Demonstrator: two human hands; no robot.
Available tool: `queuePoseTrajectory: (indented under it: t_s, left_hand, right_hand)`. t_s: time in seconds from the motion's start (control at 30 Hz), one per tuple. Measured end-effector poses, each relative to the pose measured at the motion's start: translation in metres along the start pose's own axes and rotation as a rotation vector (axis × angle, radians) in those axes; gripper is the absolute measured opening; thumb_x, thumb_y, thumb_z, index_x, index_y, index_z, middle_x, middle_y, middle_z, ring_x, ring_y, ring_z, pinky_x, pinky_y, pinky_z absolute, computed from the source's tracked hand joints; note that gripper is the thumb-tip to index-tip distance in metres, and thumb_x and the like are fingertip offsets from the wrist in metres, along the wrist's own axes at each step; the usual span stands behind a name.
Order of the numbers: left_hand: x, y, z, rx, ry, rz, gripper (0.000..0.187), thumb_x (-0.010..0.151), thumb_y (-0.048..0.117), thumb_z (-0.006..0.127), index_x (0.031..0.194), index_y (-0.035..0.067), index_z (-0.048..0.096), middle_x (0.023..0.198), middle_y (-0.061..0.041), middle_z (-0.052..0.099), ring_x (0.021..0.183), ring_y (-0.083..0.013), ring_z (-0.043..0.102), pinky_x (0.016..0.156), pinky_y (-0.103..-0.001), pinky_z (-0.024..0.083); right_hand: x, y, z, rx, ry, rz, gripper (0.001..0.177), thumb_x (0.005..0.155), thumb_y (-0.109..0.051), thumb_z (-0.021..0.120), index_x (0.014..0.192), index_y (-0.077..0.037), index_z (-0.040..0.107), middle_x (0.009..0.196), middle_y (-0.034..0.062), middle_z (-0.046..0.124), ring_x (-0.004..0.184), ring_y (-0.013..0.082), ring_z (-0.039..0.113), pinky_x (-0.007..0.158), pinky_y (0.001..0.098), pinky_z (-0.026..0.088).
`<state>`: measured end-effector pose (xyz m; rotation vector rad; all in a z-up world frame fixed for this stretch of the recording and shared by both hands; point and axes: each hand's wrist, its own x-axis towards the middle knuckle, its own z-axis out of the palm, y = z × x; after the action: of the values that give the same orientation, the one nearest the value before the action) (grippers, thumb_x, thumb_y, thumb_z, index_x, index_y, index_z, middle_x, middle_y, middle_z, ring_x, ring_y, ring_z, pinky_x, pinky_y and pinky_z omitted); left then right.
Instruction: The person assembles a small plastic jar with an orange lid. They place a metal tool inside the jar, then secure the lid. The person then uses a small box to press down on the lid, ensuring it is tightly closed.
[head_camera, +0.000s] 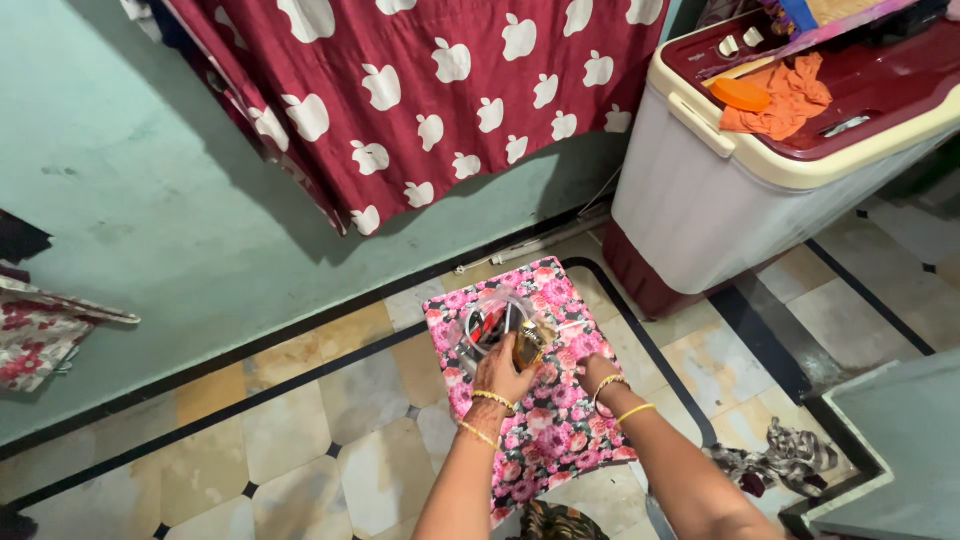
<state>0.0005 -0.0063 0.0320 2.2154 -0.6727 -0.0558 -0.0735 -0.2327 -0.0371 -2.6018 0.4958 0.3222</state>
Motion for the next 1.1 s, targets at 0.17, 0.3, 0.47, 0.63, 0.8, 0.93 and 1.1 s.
queuePoseTrajectory:
  t_s: [0.17, 0.3, 0.47, 0.63, 0.8, 0.93, 1.1]
  left_hand:
    - [-0.001, 0.012, -0.01, 0.034, -0.03, -0.072, 0.079, 0.079, 0.042, 0.083, 0.138, 0.0, 0.051, 0.118, -0.025, 0.068, 0.109, -0.0413, 0.066, 0.092, -0.048, 0.053]
    - [-0.002, 0.022, -0.018, 0.015, -0.001, -0.04, 0.075, 0.081, 0.043, 0.082, 0.135, 0.0, 0.053, 0.117, -0.023, 0.069, 0.108, -0.0396, 0.067, 0.091, -0.046, 0.054]
    - [-0.002, 0.032, -0.026, 0.01, 0.004, -0.063, 0.069, 0.082, 0.041, 0.082, 0.13, -0.001, 0.056, 0.116, -0.022, 0.07, 0.107, -0.039, 0.068, 0.089, -0.045, 0.054]
    - [0.001, 0.037, -0.031, -0.014, -0.008, -0.074, 0.068, 0.08, 0.038, 0.083, 0.129, -0.002, 0.057, 0.115, -0.023, 0.07, 0.105, -0.04, 0.068, 0.087, -0.045, 0.055]
    - [0.002, 0.037, -0.032, 0.007, -0.076, -0.166, 0.068, 0.082, 0.039, 0.082, 0.131, 0.0, 0.057, 0.114, -0.021, 0.07, 0.104, -0.0397, 0.069, 0.087, -0.045, 0.055]
    - [0.0, 0.035, -0.03, 0.016, -0.005, -0.077, 0.069, 0.08, 0.037, 0.084, 0.131, -0.002, 0.057, 0.117, -0.023, 0.069, 0.105, -0.0404, 0.069, 0.088, -0.045, 0.055]
    - [0.003, 0.039, -0.035, 0.008, -0.023, -0.064, 0.072, 0.079, 0.037, 0.084, 0.132, -0.003, 0.055, 0.117, -0.024, 0.069, 0.105, -0.0405, 0.069, 0.086, -0.045, 0.056]
  right_hand:
    - [0.015, 0.014, 0.011, -0.287, -0.32, 0.151, 0.039, 0.093, -0.026, 0.069, 0.13, -0.012, 0.067, 0.146, 0.013, 0.056, 0.132, 0.0302, 0.058, 0.109, 0.0428, 0.05]
    - [0.039, 0.023, 0.017, -0.444, -0.427, 0.164, 0.048, 0.097, -0.018, 0.061, 0.145, -0.02, 0.054, 0.157, 0.0065, 0.047, 0.142, 0.0236, 0.05, 0.116, 0.0426, 0.042]
    - [0.079, 0.027, 0.024, -0.522, -0.38, 0.052, 0.051, 0.106, -0.024, 0.047, 0.155, -0.015, 0.038, 0.17, 0.0061, 0.024, 0.147, 0.025, 0.043, 0.118, 0.044, 0.04]
    - [0.122, 0.022, 0.029, -0.584, -0.397, -0.031, 0.062, 0.105, -0.019, 0.045, 0.162, -0.013, 0.021, 0.172, 0.0054, 0.01, 0.155, 0.0288, 0.023, 0.118, 0.0479, 0.035]
    - [0.125, 0.027, 0.043, -0.656, -0.4, -0.034, 0.066, 0.104, -0.024, 0.049, 0.163, -0.015, 0.02, 0.173, 0.0042, 0.009, 0.157, 0.0264, 0.021, 0.12, 0.049, 0.034]
    - [0.097, 0.029, 0.053, -0.475, -0.221, -0.07, 0.048, 0.101, -0.026, 0.051, 0.146, -0.012, 0.042, 0.149, 0.0093, 0.045, 0.139, 0.0281, 0.045, 0.111, 0.0437, 0.043]
    - [0.009, 0.028, 0.069, -0.547, -0.07, -0.268, 0.03, 0.096, -0.017, 0.05, 0.123, -0.01, 0.059, 0.124, 0.0098, 0.061, 0.121, 0.0277, 0.058, 0.096, 0.0408, 0.052]
